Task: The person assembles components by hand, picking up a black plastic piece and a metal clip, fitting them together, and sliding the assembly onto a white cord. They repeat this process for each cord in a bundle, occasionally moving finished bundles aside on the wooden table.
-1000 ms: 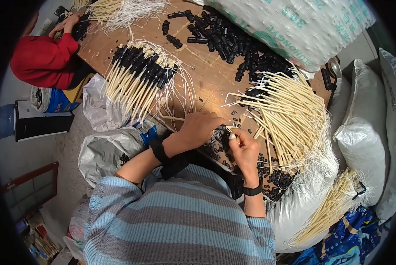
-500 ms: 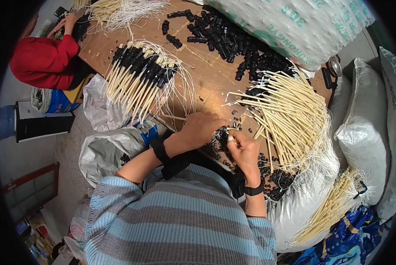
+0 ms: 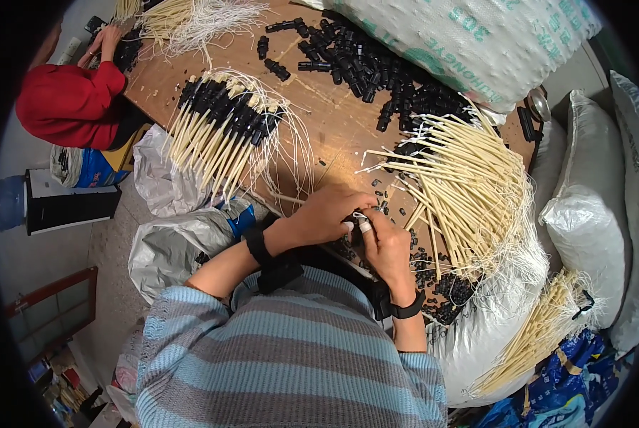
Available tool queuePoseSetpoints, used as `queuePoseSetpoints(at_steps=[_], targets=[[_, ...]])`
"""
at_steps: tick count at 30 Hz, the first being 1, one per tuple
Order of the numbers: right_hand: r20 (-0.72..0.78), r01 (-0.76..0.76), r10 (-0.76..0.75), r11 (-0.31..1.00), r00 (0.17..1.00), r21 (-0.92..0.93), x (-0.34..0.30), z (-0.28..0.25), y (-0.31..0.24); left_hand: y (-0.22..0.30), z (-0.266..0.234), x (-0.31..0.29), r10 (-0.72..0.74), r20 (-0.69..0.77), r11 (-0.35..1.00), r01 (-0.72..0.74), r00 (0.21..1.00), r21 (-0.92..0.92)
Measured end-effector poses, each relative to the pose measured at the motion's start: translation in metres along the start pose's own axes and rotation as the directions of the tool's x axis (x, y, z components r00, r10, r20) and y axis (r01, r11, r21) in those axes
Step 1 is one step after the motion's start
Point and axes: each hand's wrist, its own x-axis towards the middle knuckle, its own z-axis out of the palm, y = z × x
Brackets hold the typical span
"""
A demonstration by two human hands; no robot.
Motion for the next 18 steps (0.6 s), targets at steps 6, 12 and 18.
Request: queuePoseSetpoints(at_steps=[6,12,18], targets=[[-0.014,0.007,-0.008,0.998,1.0,-0.063,0.003,-0.006,-0.008,0.001,-0.004,-0.002,0.081,-0.204,0.994,-0.095,0.976,-0.062],[-0.078,0.007,0.009,0.981,0.997,0.193,-0.007,-0.003,-0.005,-0.008,-0.007,-0.005,0.085,-0.089,0.954,-0.106,0.992,-0.279],[-0.101,-0.363,0.403,0.89,0.91,0.276,-0.026,-0.002,0.014,-0.04,0.014,0.028,0.139,0.001,0.987,-0.138,0.99,0.075]])
